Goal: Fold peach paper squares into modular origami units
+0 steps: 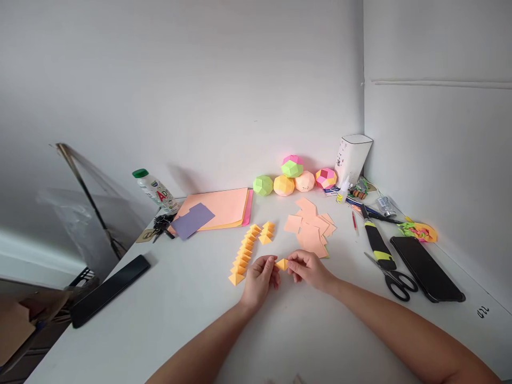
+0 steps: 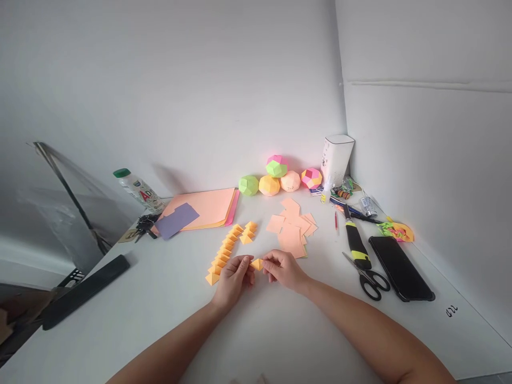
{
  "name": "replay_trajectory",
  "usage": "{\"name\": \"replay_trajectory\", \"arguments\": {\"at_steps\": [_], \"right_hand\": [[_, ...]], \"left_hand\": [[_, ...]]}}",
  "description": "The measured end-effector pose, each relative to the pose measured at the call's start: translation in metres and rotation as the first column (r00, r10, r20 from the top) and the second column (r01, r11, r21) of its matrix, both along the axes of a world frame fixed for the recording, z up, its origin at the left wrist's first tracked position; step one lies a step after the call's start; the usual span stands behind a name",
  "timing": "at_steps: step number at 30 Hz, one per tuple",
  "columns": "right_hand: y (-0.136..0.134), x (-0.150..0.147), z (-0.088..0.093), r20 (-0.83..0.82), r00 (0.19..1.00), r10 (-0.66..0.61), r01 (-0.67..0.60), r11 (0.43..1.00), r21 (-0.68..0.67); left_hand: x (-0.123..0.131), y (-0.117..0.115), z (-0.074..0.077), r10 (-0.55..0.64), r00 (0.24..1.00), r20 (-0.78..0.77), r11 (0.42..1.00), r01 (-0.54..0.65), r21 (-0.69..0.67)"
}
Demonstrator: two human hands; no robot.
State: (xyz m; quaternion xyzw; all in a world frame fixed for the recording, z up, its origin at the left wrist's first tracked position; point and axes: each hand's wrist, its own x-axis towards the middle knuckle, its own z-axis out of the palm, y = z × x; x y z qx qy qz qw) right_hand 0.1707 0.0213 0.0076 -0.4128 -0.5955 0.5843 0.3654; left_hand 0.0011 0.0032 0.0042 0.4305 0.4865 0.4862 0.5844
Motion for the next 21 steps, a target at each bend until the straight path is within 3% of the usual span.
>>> {"name": "replay_trajectory", "arguments": {"at_steps": [3,5,7,9,13,17,21], "right_hand": [[0.004,0.002,-0.001,-0.074,0.995,-0.072,0.072,0.997,-0.015],[0.005,0.003,-0.001,-0.095,0.989,-0.113,0.111,0.993,-0.025],[0.006,0.004,-0.002,-0.093,0.985,-0.145,0.144,0.989,-0.018],[0.007,0.003,-0.002,-0.052,0.986,-0.16,0.161,0.987,0.022],[0.018,-0.006,-0.004,0.098,0.967,-0.237,0.234,0.971,0.046],[0.041,-0.029,-0.004,0.266,0.942,-0.206,0.215,0.977,-0.004],[0.059,-0.053,-0.006,0.302,0.93,-0.21,0.209,0.977,0.034]], "left_hand": [[0.003,-0.004,0.001,-0.008,0.994,-0.108,0.995,0.018,0.1],[0.005,-0.009,0.001,-0.053,0.942,-0.332,0.956,0.144,0.257],[0.007,-0.015,0.0,-0.103,0.823,-0.558,0.8,0.402,0.445],[0.01,-0.02,-0.001,-0.087,0.688,-0.72,0.642,0.591,0.488],[0.013,-0.027,0.001,-0.009,0.401,-0.916,0.521,0.784,0.338],[0.013,-0.03,0.009,0.007,0.262,-0.965,0.496,0.837,0.23],[0.013,-0.03,0.017,0.008,0.248,-0.969,0.506,0.835,0.218]]}}
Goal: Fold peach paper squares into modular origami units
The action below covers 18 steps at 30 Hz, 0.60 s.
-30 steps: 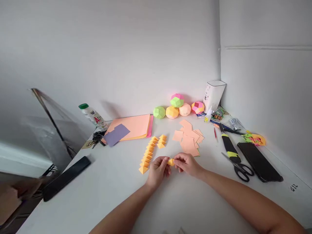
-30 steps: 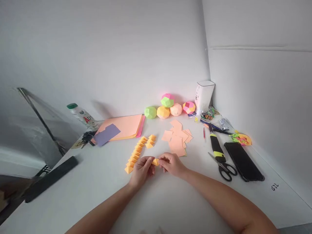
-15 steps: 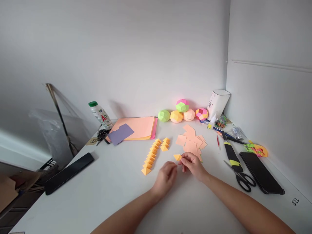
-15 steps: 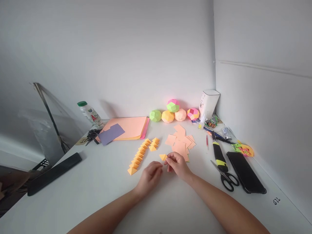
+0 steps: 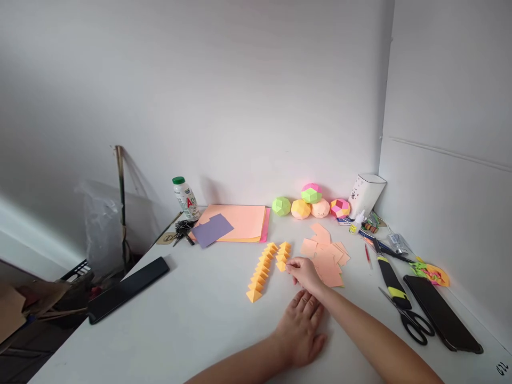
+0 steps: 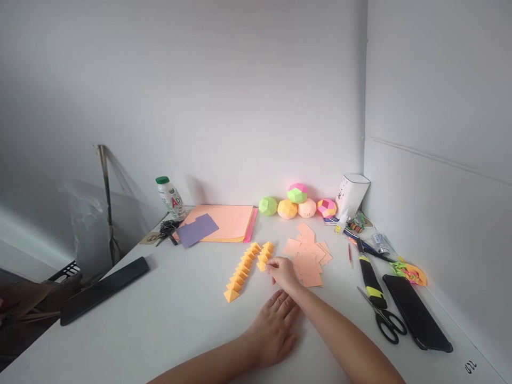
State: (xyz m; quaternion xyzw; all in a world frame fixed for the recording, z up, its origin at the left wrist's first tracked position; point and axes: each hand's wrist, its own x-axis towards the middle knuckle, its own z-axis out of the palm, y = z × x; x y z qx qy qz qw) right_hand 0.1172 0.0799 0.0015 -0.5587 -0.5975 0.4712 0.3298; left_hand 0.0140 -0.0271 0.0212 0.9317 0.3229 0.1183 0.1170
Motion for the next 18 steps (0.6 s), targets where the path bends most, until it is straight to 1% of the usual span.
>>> {"name": "replay_trajectory", "arguments": {"at_steps": [2,6,11,18], "right_hand": [[0.004,-0.0057,-0.0015,0.024,1.0,-0.013,0.012,1.0,0.015],[0.0054,-0.0074,-0.0039,0.062,0.997,-0.042,0.041,0.999,0.029],[0.0046,-0.01,-0.004,0.093,0.993,-0.076,0.071,0.996,0.061],[0.006,-0.0098,-0.0054,0.117,0.992,-0.052,0.044,0.997,0.07]], "left_hand": [[0.0003,0.0,0.0026,-0.002,1.0,0.025,1.0,0.002,0.005],[0.0004,0.0,0.0043,-0.002,0.998,0.066,1.0,0.002,0.01],[-0.0003,0.0004,0.004,-0.008,0.996,0.091,0.999,0.012,-0.038],[-0.0012,0.0036,0.0024,-0.026,0.991,0.131,0.997,0.036,-0.074]]}}
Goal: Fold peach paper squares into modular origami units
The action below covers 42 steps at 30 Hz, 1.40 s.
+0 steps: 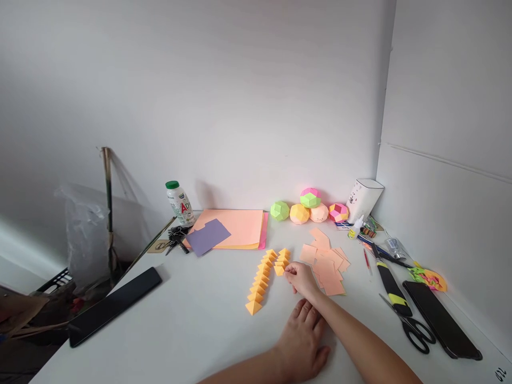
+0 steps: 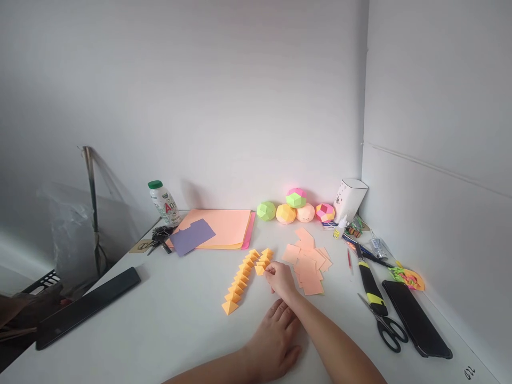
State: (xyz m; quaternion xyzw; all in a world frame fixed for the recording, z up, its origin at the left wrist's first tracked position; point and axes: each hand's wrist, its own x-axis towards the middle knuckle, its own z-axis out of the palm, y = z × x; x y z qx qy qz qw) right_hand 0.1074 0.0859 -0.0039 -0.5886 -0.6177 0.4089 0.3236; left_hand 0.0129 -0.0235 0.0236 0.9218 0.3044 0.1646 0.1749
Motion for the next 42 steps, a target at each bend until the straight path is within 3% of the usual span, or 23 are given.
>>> {"name": "replay_trajectory", "arguments": {"at_steps": [10,16,18,21,23,25,30,37,42], "right_hand": [[-0.002,0.001,-0.001,-0.015,1.0,0.016,-0.016,1.0,0.025],[-0.017,0.01,0.013,0.003,0.999,0.04,-0.04,0.997,0.071],[-0.023,0.027,0.019,0.123,0.988,0.094,-0.125,0.956,0.267],[-0.027,0.064,0.019,0.387,0.922,-0.004,-0.203,0.846,0.493],[-0.028,0.089,0.012,0.507,0.856,-0.096,-0.219,0.822,0.525],[-0.029,0.107,0.001,0.549,0.829,-0.107,-0.237,0.822,0.517],[-0.026,0.113,-0.019,0.543,0.825,-0.155,-0.218,0.8,0.559],[-0.027,0.107,-0.012,0.534,0.832,-0.151,-0.235,0.776,0.585],[-0.026,0.11,-0.011,0.472,0.868,-0.156,-0.183,0.783,0.595]], "left_hand": [[-0.002,0.003,-0.002,-0.013,1.0,0.024,0.999,0.014,-0.032],[-0.002,0.006,-0.009,-0.033,0.999,0.024,0.998,0.034,-0.049],[-0.003,0.007,-0.012,-0.038,0.999,0.021,0.998,0.039,-0.051],[-0.005,0.007,-0.015,-0.044,0.999,0.019,0.998,0.045,-0.046],[-0.006,0.007,-0.016,-0.046,0.999,0.013,0.998,0.047,-0.05],[-0.007,0.007,-0.017,-0.046,0.999,0.015,0.998,0.047,-0.051],[-0.007,0.006,-0.016,-0.014,1.0,0.015,0.999,0.015,-0.04],[-0.005,0.005,-0.012,0.007,1.0,0.006,0.999,-0.006,-0.037],[-0.006,0.007,-0.013,0.004,0.997,0.082,0.998,0.001,-0.065]]}}
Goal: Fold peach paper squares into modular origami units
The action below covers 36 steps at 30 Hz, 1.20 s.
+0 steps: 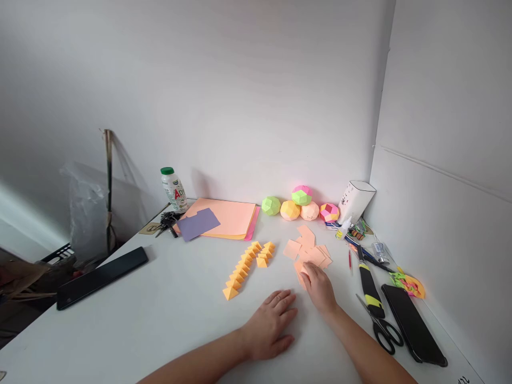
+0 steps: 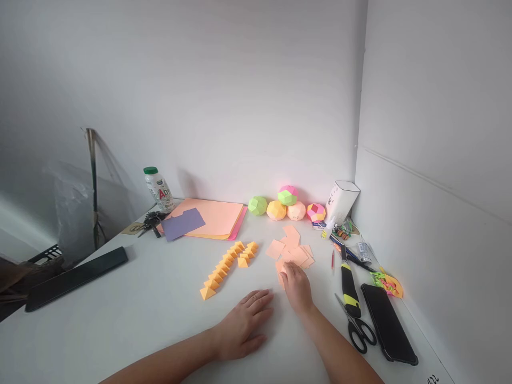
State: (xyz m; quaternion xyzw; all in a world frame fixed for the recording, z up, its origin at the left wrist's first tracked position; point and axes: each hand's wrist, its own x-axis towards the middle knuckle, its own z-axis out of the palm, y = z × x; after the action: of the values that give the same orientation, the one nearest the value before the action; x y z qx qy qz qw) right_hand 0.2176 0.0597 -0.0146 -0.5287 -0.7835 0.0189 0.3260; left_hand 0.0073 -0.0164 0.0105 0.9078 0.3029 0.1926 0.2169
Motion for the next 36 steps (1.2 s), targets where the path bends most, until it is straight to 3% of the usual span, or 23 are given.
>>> {"name": "replay_trajectory", "arguments": {"at_steps": [3,5,6,8,10,11,13,17,19,21,23,25,29,33,36], "right_hand": [[-0.004,-0.002,0.008,-0.141,0.99,-0.025,0.021,0.999,-0.029],[-0.011,-0.008,0.019,-0.305,0.951,-0.051,0.034,0.997,-0.063],[-0.015,-0.012,0.025,-0.411,0.909,-0.072,0.038,0.995,-0.091],[-0.026,-0.025,0.036,-0.602,0.791,-0.106,-0.03,0.977,-0.212],[-0.036,-0.039,0.043,-0.741,0.655,-0.15,-0.169,0.926,-0.337],[-0.041,-0.046,0.044,-0.784,0.596,-0.172,-0.238,0.895,-0.377],[-0.047,-0.056,0.041,-0.806,0.555,-0.207,-0.317,0.843,-0.435],[-0.053,-0.06,0.031,-0.808,0.547,-0.219,-0.444,0.742,-0.502],[-0.053,-0.056,0.03,-0.801,0.562,-0.207,-0.477,0.71,-0.518],[-0.052,-0.051,0.031,-0.785,0.596,-0.168,-0.453,0.737,-0.502],[-0.049,-0.046,0.031,-0.78,0.61,-0.139,-0.454,0.746,-0.488],[-0.045,-0.043,0.03,-0.807,0.575,-0.136,-0.524,0.696,-0.491],[-0.038,-0.041,0.025,-0.854,0.504,-0.127,-0.645,0.603,-0.47],[-0.037,-0.041,0.026,-0.838,0.539,-0.088,-0.668,0.561,-0.489],[-0.04,-0.041,0.028,-0.816,0.577,-0.03,-0.692,0.512,-0.509]], "left_hand": [[-0.001,0.002,0.001,0.025,0.988,0.153,0.996,-0.012,-0.083],[-0.001,0.004,0.004,0.105,0.948,0.301,0.966,-0.024,-0.259],[-0.001,0.005,0.006,0.207,0.908,0.365,0.917,-0.05,-0.396],[0.0,0.007,0.011,0.47,0.763,0.444,0.745,-0.074,-0.663],[0.003,0.009,0.015,0.642,0.606,0.471,0.58,0.019,-0.815],[0.004,0.01,0.017,0.668,0.575,0.473,0.527,0.083,-0.846],[0.008,0.011,0.017,0.672,0.576,0.465,0.473,0.149,-0.868],[0.01,0.014,0.016,0.775,0.526,0.35,0.368,0.074,-0.927],[0.009,0.014,0.016,0.782,0.517,0.348,0.366,0.07,-0.928],[0.007,0.014,0.017,0.783,0.524,0.333,0.363,0.049,-0.93],[0.005,0.013,0.019,0.787,0.549,0.283,0.322,0.027,-0.946],[0.002,0.012,0.02,0.78,0.561,0.279,0.305,0.048,-0.951],[-0.003,0.015,0.015,0.757,0.535,0.376,0.333,0.179,-0.926],[-0.008,0.019,0.008,0.806,0.438,0.397,0.358,0.172,-0.918],[-0.009,0.019,0.005,0.807,0.443,0.39,0.376,0.123,-0.918]]}}
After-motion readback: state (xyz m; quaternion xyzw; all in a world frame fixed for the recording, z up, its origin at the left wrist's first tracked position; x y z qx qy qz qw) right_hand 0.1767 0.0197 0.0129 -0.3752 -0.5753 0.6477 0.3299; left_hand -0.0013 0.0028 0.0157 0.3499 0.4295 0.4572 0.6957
